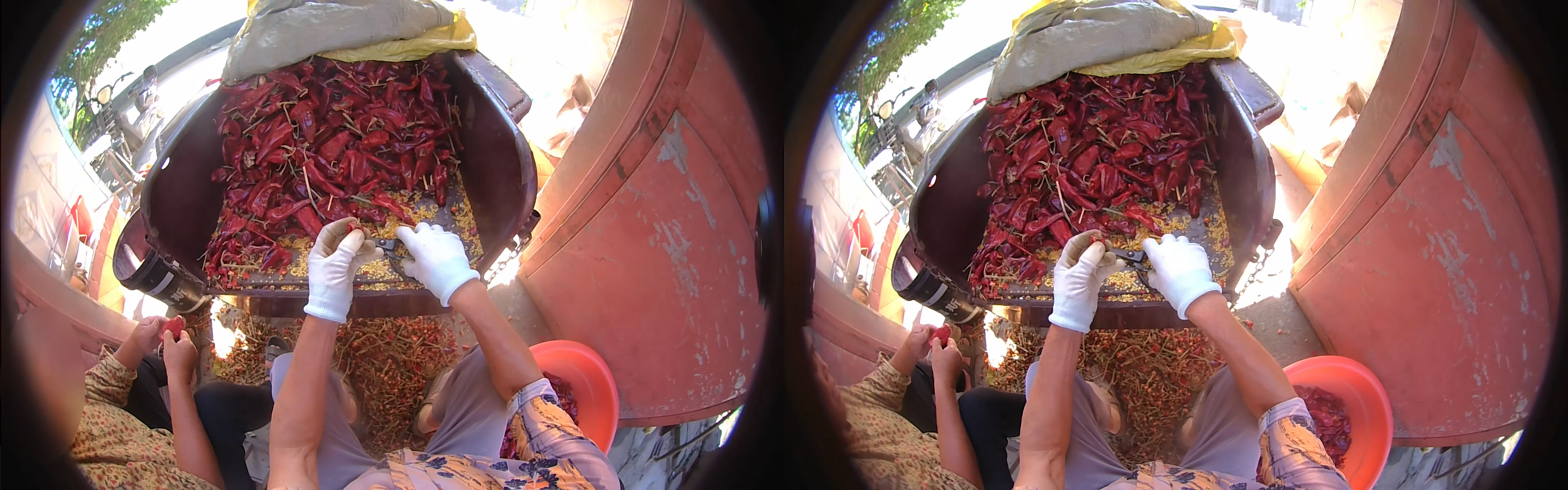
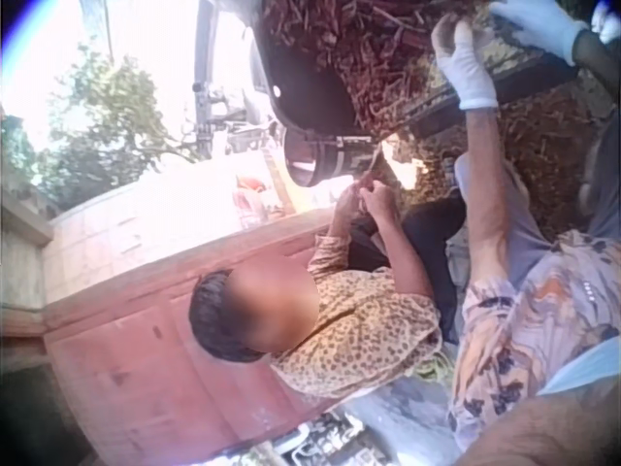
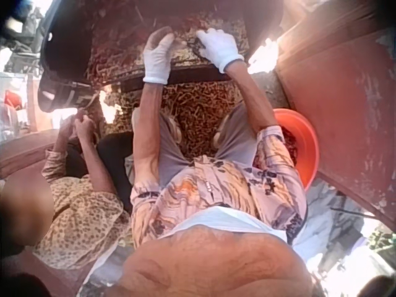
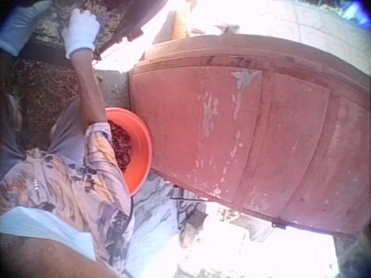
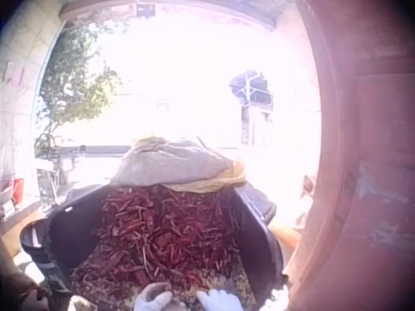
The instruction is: The person sorts and trims dried red chili peppers from a large bin into a plastic bowl using shears.
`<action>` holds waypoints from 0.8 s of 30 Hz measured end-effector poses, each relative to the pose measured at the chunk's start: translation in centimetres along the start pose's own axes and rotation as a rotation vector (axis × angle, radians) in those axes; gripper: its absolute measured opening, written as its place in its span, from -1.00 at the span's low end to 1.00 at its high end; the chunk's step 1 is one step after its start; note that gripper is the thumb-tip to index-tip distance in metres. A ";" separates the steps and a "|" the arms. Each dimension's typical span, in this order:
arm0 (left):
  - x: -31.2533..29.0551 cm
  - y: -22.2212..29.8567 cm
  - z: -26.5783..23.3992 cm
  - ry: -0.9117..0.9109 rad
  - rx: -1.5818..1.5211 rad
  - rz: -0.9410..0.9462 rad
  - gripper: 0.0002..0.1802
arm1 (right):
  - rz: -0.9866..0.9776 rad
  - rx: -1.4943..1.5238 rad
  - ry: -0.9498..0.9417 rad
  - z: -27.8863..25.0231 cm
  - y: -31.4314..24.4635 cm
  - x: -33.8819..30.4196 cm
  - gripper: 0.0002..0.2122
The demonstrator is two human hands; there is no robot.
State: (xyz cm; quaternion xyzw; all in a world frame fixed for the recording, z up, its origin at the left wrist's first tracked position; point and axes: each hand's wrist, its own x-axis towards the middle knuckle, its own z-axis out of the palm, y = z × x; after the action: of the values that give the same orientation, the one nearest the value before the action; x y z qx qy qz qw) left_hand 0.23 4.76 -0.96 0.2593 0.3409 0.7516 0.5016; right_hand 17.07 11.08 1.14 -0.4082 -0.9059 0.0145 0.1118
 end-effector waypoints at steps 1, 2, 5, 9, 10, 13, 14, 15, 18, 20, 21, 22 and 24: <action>0.0 -0.1 -0.5 -0.001 0.005 -0.004 -0.81 | 0.006 0.021 -0.001 -0.1 -0.1 0.2 -0.57; 0.1 -0.2 -0.8 -0.002 0.009 -0.009 -0.81 | 0.012 0.042 -0.002 -0.2 0.0 0.3 -0.55; 0.2 -0.2 -1.4 0.007 0.021 -0.010 -0.81 | -0.004 0.081 -0.007 -0.3 0.6 0.1 -0.51; 0.0 0.5 -1.7 0.001 -0.026 0.013 -0.86 | -0.055 0.291 -0.078 -1.4 1.9 -0.7 -0.47; 0.0 0.6 -1.9 0.015 -0.044 0.011 -0.87 | -0.070 0.362 -0.102 -1.9 1.9 -0.9 -0.46; 0.0 0.8 -2.1 0.052 -0.066 0.013 -0.89 | 0.007 0.431 -0.251 -4.0 0.4 -1.2 -0.46; 0.0 0.8 -2.1 0.062 -0.069 0.014 -0.90 | 0.069 0.443 -0.331 -4.5 -0.1 -1.1 -0.47; 0.0 0.7 -2.2 0.050 -0.068 0.008 -0.90 | 0.044 0.542 -0.248 -4.1 -0.2 -1.2 -0.48; 0.1 0.6 -2.1 0.016 -0.083 -0.018 -0.89 | 0.018 0.782 -0.054 -2.8 -0.6 -1.8 -0.51; 0.0 0.6 -2.2 0.013 -0.111 -0.043 -0.89 | 0.059 0.880 -0.018 -2.4 -1.5 -2.1 -0.52; -0.1 0.7 -2.2 0.025 -0.130 -0.063 -0.88 | 0.047 0.931 -0.015 -2.6 -1.9 -2.6 -0.55; -0.2 0.7 -2.3 -0.002 -0.124 -0.067 -0.88 | 0.028 0.881 0.026 -2.6 -2.4 -3.1 -0.55; -0.3 0.5 -2.7 -0.056 -0.113 -0.076 -0.87 | -0.007 0.778 0.109 -2.4 -3.3 -4.0 -0.53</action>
State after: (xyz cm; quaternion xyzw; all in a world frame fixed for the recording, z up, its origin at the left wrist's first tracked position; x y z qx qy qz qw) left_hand -1.91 3.72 -2.30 0.2383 0.2932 0.7424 0.5532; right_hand 17.70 5.75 3.11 -0.3324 -0.8269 0.3349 0.3060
